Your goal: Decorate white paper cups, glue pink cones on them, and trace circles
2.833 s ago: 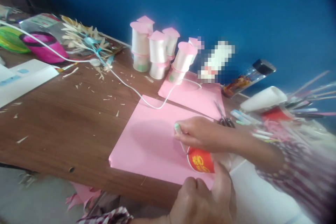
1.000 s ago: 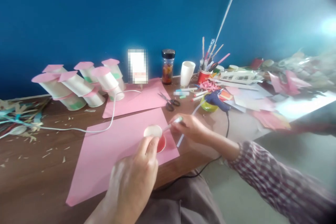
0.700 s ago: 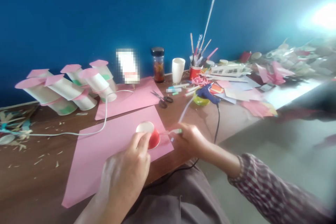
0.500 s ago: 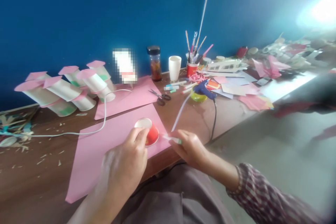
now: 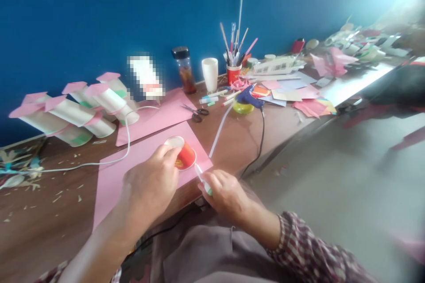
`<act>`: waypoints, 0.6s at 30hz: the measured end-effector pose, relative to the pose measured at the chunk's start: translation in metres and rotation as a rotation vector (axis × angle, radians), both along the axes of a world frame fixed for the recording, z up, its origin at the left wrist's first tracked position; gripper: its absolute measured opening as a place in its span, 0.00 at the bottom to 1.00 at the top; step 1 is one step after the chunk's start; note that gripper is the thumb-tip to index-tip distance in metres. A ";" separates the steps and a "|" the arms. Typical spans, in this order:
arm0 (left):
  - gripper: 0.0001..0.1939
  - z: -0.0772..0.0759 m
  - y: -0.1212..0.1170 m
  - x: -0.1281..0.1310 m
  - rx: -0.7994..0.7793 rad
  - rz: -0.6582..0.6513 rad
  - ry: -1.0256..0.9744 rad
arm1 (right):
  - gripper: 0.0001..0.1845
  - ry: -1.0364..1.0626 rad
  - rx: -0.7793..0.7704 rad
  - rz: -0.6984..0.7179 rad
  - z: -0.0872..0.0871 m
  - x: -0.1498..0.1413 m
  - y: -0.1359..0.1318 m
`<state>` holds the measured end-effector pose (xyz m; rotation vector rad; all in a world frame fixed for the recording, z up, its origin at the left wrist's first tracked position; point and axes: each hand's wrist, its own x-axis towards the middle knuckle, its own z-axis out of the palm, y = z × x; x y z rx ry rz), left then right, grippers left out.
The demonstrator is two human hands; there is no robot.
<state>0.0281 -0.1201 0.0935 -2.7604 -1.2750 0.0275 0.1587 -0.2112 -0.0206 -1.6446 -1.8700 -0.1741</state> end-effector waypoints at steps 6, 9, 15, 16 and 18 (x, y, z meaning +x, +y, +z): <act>0.26 -0.003 0.005 -0.003 -0.029 -0.017 -0.001 | 0.09 0.048 0.132 0.066 0.002 -0.010 -0.008; 0.26 -0.002 0.008 -0.005 -0.058 -0.048 0.000 | 0.07 0.035 0.204 0.133 0.001 -0.014 -0.008; 0.23 0.003 0.015 -0.008 -0.063 -0.142 0.035 | 0.07 -0.011 0.235 0.249 -0.002 -0.021 0.002; 0.23 0.002 0.016 -0.008 -0.058 -0.158 0.041 | 0.06 -0.015 0.240 0.243 -0.002 -0.022 0.004; 0.23 0.001 0.018 -0.008 -0.044 -0.181 0.048 | 0.06 -0.028 0.237 0.218 -0.002 -0.023 0.007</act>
